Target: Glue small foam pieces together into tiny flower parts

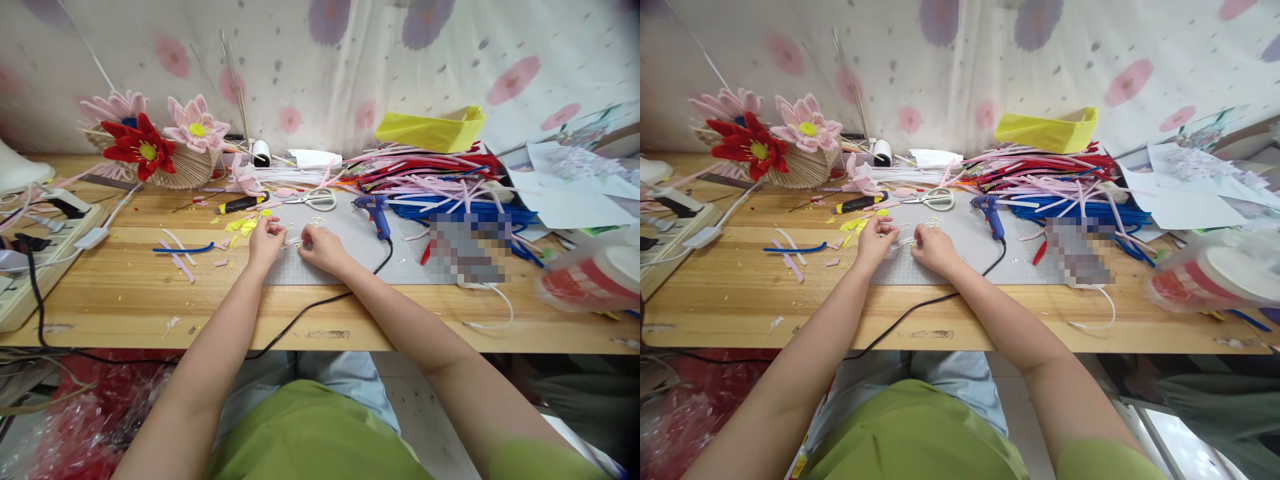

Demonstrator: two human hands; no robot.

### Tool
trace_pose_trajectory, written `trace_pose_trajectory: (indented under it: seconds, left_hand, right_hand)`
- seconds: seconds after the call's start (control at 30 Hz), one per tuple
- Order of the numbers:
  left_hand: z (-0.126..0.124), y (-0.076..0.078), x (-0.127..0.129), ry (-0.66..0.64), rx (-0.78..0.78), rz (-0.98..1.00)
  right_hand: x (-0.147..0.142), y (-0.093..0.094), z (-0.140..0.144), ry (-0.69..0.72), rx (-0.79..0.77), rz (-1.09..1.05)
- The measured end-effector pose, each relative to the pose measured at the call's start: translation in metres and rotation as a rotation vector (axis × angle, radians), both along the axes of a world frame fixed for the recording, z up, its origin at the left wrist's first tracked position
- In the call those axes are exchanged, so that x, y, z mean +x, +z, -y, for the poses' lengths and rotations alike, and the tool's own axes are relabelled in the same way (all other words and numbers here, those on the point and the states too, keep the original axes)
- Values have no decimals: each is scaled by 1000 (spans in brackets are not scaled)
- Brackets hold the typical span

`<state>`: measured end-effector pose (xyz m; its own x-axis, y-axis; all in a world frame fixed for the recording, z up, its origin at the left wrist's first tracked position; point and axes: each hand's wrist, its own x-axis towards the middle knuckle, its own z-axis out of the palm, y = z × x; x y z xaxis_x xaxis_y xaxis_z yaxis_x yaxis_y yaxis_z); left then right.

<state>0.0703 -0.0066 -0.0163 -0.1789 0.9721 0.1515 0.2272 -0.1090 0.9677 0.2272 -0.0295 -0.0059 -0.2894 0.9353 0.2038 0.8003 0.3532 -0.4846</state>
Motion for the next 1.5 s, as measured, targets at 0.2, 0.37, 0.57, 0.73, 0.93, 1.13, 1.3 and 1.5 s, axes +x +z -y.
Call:
trace_pose_trajectory:
  seconds: [0.2, 0.37, 0.57, 0.73, 0.93, 1.13, 1.3, 1.5]
  left_hand:
    - [-1, 0, 0, 44, 14, 87]
    - [-1, 1, 0, 111, 49, 69]
    - [7, 1, 10, -70, -5, 30]
    - [12, 3, 12, -128, -80, -16]
    - [15, 9, 22, -202, -118, 285]
    - [15, 9, 25, -148, -203, 420]
    - [12, 16, 18, -58, -191, 488]
    - [13, 20, 15, -112, -210, 499]
  right_hand:
    - [-2, 0, 2, 34, 17, 57]
    - [9, -8, -10, -9, -142, -367]
    - [19, -9, -21, -68, -349, -1008]
    - [20, -3, -19, -84, -360, -1099]
    - [12, -4, -19, -33, -331, -1095]
    - [1, -11, -21, 9, -253, -1018]
    - [6, -10, -13, -8, -114, -551]
    - [-1, -10, -4, 35, -18, -214]
